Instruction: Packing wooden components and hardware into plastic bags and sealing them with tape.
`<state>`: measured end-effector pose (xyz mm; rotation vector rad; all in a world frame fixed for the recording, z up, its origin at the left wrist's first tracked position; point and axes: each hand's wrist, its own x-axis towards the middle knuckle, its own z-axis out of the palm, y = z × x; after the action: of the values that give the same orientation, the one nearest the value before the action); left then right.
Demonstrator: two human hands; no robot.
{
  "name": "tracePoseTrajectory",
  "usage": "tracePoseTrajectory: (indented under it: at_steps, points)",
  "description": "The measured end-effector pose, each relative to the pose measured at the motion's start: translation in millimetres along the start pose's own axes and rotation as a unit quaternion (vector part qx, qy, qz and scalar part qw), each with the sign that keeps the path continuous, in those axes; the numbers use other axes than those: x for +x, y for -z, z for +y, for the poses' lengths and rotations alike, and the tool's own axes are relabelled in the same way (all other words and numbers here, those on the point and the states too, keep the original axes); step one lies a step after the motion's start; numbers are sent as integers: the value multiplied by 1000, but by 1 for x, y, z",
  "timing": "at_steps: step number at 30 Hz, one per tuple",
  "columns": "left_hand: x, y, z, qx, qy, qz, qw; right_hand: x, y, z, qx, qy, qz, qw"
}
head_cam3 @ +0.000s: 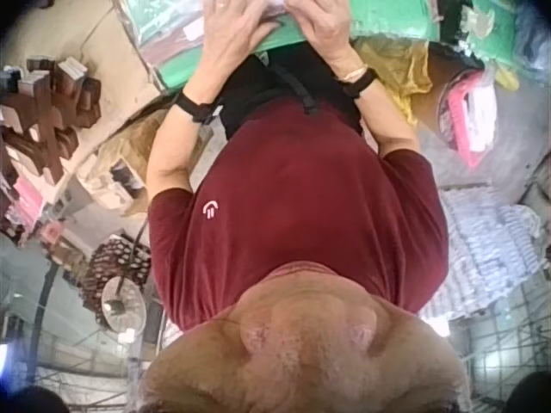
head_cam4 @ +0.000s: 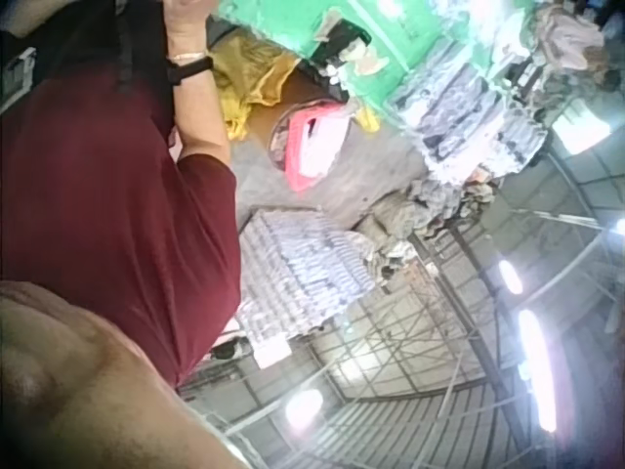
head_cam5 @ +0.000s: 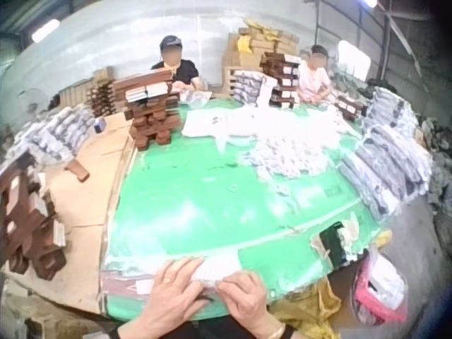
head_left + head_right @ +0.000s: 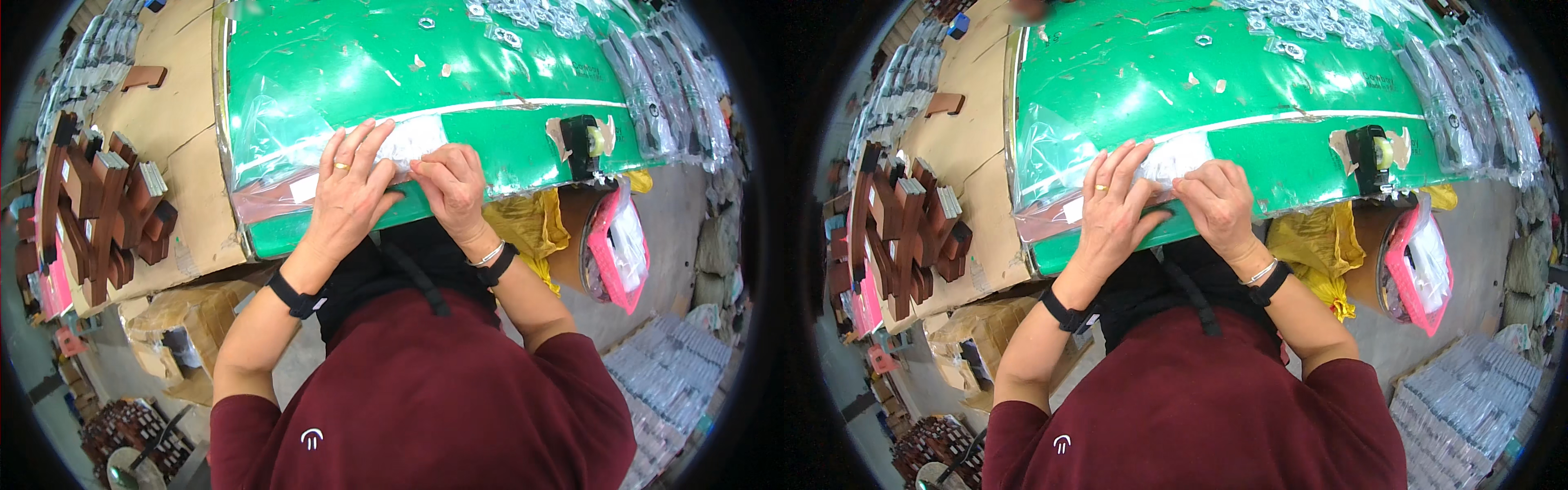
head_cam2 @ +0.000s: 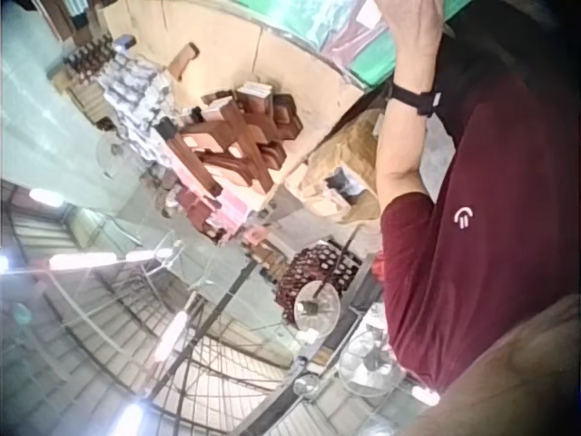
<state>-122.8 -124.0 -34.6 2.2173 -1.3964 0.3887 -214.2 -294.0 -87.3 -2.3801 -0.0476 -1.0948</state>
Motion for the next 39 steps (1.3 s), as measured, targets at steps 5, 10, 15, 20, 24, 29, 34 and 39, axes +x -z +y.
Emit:
tracePoseTrajectory:
  at_steps: [5, 10, 15, 20, 24, 29, 34, 39]
  points:
    - [-7, -23, -13, -62, -2, 17, 998, -1, -1, -1, 4, 0, 1, 1000]
    - [-5, -23, -12, -74, -1, 27, 997, 1, 6, 2, 10, -7, -34, 999]
    - [-9, -27, -18, -66, -20, 23, 997, 10, 20, 3, 24, 21, -82, 996]
    - [0, -21, -15, -98, 13, 10, 995, 15, 19, 13, 0, 63, -81, 995]
    - [22, 11, -12, -219, 129, -115, 960, 44, 38, 17, 56, 72, -101, 991]
    - [34, 9, -18, -377, 178, -178, 891, 60, 49, 33, 134, 19, -190, 972]
    - [28, 0, -13, -306, 147, -139, 930, 60, 56, 41, 264, -112, -200, 937]
    - [25, 5, -7, -280, 166, -159, 932, 93, 75, 57, 263, -278, -336, 861]
